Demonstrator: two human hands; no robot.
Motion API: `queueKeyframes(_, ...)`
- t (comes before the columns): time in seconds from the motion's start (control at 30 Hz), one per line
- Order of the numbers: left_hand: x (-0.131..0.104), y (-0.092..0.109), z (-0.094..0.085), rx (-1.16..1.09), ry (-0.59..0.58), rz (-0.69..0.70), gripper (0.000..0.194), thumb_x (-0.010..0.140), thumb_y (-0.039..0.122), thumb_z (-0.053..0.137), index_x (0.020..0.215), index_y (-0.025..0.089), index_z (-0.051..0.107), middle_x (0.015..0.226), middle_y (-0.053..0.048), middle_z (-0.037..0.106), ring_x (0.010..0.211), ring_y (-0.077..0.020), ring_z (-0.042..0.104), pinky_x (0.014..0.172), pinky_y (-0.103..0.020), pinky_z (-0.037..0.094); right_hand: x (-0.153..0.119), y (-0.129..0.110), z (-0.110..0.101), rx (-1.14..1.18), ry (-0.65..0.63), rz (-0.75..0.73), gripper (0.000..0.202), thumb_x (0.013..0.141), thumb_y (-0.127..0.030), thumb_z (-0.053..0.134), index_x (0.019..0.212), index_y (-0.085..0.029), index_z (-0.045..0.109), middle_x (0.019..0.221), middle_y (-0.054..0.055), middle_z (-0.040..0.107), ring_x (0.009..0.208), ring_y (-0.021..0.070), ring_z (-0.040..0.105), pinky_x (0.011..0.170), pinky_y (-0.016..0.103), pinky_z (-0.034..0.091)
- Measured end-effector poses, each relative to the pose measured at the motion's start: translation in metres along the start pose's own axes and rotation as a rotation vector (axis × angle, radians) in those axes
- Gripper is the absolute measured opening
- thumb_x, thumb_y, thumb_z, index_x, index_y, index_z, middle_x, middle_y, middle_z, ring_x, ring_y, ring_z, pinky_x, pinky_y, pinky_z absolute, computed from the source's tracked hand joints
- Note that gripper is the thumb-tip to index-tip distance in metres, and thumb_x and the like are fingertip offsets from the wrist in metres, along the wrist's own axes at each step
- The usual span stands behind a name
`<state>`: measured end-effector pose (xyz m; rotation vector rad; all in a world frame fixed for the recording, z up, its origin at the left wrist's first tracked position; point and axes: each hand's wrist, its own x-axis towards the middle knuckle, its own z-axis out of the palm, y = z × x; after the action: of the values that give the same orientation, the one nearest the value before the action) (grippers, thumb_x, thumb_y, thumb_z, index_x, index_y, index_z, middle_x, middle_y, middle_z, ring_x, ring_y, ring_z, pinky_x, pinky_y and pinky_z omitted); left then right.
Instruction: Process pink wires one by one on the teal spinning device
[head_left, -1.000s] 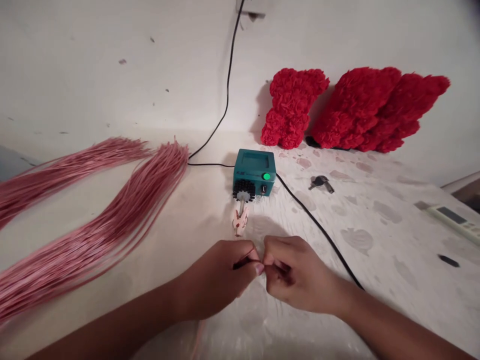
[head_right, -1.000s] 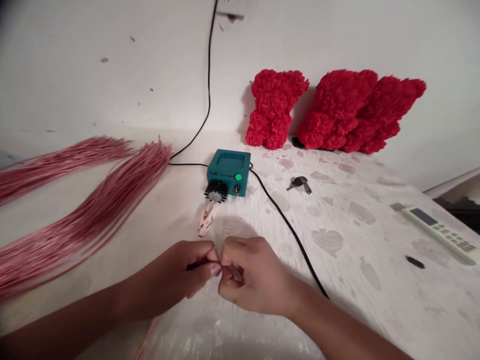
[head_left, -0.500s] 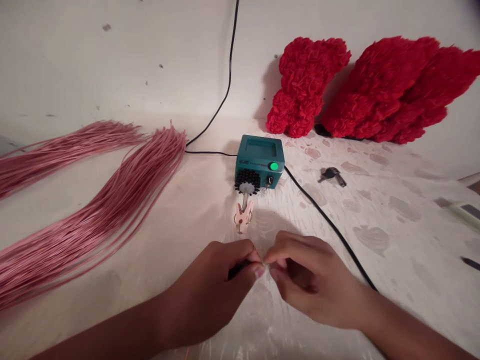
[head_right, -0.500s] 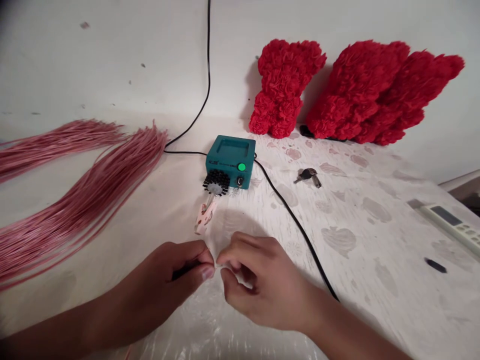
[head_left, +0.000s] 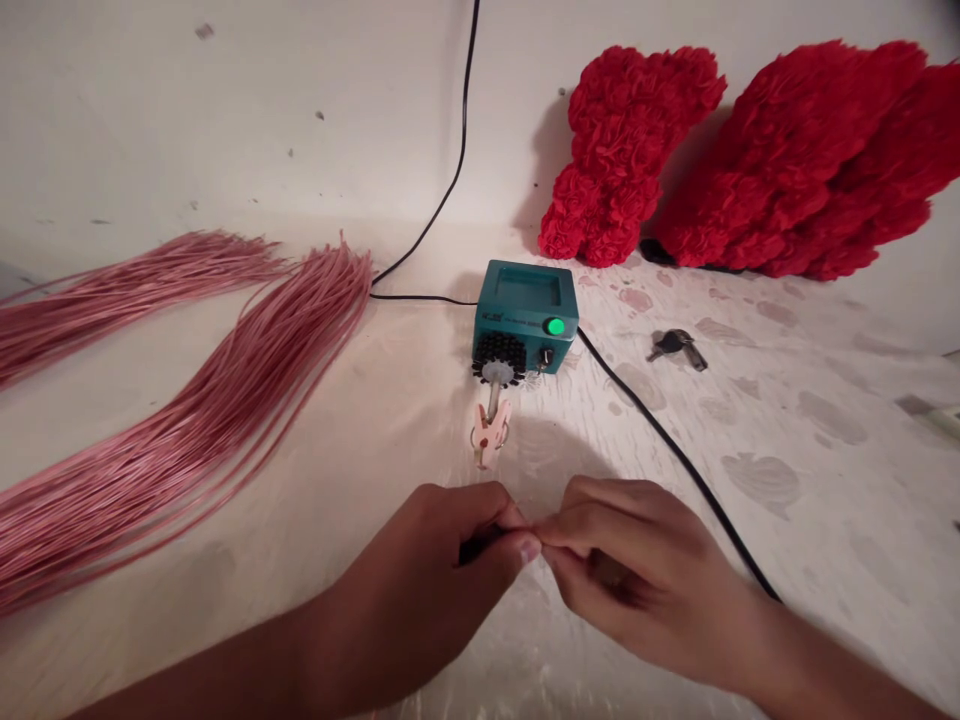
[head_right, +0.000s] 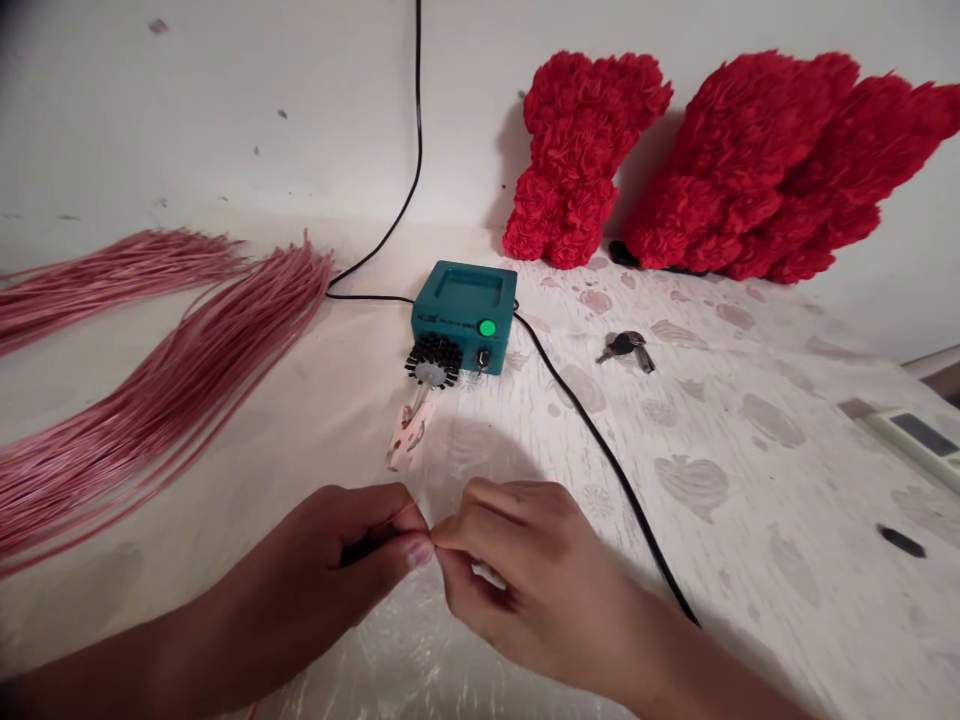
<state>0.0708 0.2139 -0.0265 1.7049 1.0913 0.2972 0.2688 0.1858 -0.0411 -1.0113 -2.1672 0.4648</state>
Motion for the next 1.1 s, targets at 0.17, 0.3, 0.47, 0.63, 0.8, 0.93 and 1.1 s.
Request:
queueKeyframes(0.17, 0.002, 0.000, -0.001, -0.019, -0.071, -0.005, 0.022, 0.089, 0.027, 0.049, 0.069, 0.019, 0.053, 0.063, 0.007, 0.047, 0.060, -0.0095, 0.038, 0.054, -0.022, 0.031, -0.002, -0.003, 0.003, -0.014, 0.015, 0.039, 0.019, 0.073, -0.001, 0.055, 0.074, -0.019, 0.052, 0.061, -0.008, 0.034, 0.052, 0.0069, 0.035, 0.051, 0.024, 0.027)
queueKeyframes(0.3, 0.002, 0.001, -0.002, 0.017, -0.095, -0.012, 0.021, 0.089, 0.026, 0.048, 0.069, 0.018, 0.053, 0.063, 0.007, 0.051, 0.061, -0.0095, 0.041, 0.054, -0.022, 0.031, -0.004, -0.004, 0.005, 0.023, -0.028, 0.083, 0.022, 0.070, -0.001, 0.055, 0.074, -0.020, 0.046, 0.060, -0.010, 0.033, 0.050, 0.0053, 0.035, 0.051, 0.023, 0.027)
queueKeyframes(0.47, 0.000, 0.003, -0.003, 0.039, -0.081, -0.017, 0.024, 0.090, 0.027, 0.047, 0.068, 0.018, 0.052, 0.062, 0.007, 0.051, 0.059, -0.0096, 0.041, 0.053, -0.022, 0.030, -0.004, -0.002, 0.001, 0.088, -0.084, 0.123, 0.020, 0.078, -0.003, 0.055, 0.077, -0.020, 0.045, 0.062, -0.009, 0.034, 0.051, 0.0046, 0.036, 0.052, 0.022, 0.028)
queueKeyframes(0.63, -0.001, 0.004, -0.003, 0.037, -0.067, -0.035, 0.023, 0.091, 0.028, 0.048, 0.070, 0.019, 0.054, 0.063, 0.006, 0.055, 0.060, -0.0104, 0.043, 0.054, -0.023, 0.032, -0.002, -0.001, -0.010, 0.075, -0.222, 0.115, 0.014, 0.093, -0.010, 0.050, 0.083, -0.019, 0.049, 0.068, -0.007, 0.041, 0.060, 0.0070, 0.042, 0.059, 0.024, 0.033)
queueKeyframes(0.8, -0.001, 0.001, -0.004, 0.036, -0.120, -0.016, 0.024, 0.095, 0.030, 0.045, 0.075, 0.020, 0.056, 0.068, 0.006, 0.057, 0.065, -0.0114, 0.048, 0.059, -0.023, 0.035, -0.001, -0.002, -0.015, 0.105, -0.278, 0.116, 0.014, 0.093, -0.009, 0.048, 0.084, -0.019, 0.047, 0.071, -0.006, 0.043, 0.064, 0.0077, 0.044, 0.063, 0.025, 0.035)
queueKeyframes(0.93, -0.001, -0.001, -0.006, 0.015, -0.152, -0.012, 0.026, 0.097, 0.032, 0.044, 0.074, 0.021, 0.052, 0.067, 0.007, 0.052, 0.065, -0.0114, 0.044, 0.059, -0.024, 0.035, 0.000, -0.002, -0.016, 0.160, -0.275, 0.128, 0.015, 0.092, -0.006, 0.046, 0.083, -0.019, 0.046, 0.070, -0.006, 0.043, 0.062, 0.0072, 0.043, 0.060, 0.025, 0.034)
queueKeyframes(1.1, -0.001, 0.002, -0.006, -0.019, -0.144, -0.019, 0.028, 0.097, 0.030, 0.043, 0.072, 0.020, 0.047, 0.067, 0.007, 0.049, 0.065, -0.0107, 0.041, 0.057, -0.023, 0.034, -0.003, 0.003, -0.017, 0.221, -0.240, 0.172, 0.015, 0.091, -0.008, 0.051, 0.082, -0.020, 0.048, 0.070, -0.006, 0.044, 0.061, 0.0062, 0.043, 0.056, 0.023, 0.034)
